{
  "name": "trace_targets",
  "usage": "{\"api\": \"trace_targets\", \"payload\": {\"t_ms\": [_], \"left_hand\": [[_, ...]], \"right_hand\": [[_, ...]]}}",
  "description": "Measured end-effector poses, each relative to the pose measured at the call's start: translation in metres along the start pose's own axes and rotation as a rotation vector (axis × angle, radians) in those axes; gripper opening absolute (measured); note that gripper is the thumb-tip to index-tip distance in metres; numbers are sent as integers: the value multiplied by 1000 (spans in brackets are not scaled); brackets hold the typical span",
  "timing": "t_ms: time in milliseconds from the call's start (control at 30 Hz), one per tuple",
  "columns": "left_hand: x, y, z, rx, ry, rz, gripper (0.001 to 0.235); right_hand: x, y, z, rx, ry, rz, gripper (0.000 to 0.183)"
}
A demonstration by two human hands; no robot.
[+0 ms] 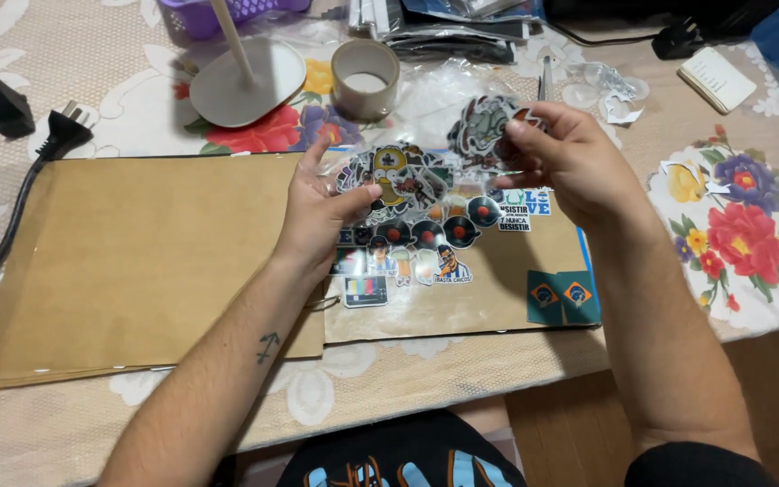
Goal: Decorating a scrapbook by peeling and applying various stickers and trimming them with scissors.
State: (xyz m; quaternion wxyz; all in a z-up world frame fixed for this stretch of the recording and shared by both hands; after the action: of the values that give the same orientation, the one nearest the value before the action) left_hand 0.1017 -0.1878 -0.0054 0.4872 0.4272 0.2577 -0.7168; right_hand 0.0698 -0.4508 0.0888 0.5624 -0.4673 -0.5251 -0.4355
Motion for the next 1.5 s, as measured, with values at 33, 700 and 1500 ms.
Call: {"api": "trace_targets", "payload": {"t_ms": [33,700,1500], "left_hand": [[0,-2,-7,-31,9,1,103],[-22,-34,-56,-157,15,-153,87],[-75,-59,-109,-255,588,-104,90]], "right_hand": [[-1,1,-7,-21,-1,-2,21],[-64,-102,-207,-549,-216,464,26],[-88,-68,-240,-672,-317,302,23]]}}
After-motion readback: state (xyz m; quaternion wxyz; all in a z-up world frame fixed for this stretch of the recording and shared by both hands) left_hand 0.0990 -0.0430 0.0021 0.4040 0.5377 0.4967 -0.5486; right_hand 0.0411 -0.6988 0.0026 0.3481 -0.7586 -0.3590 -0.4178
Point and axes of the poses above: each hand's wrist, its own y-axis towards the middle knuckle, its own z-axis out of the palm, x = y × z, the point moved 9 cm from there along y, towards the middle knuckle, and after that the axes turned 13 degrees about x, right-handed, at the moved point
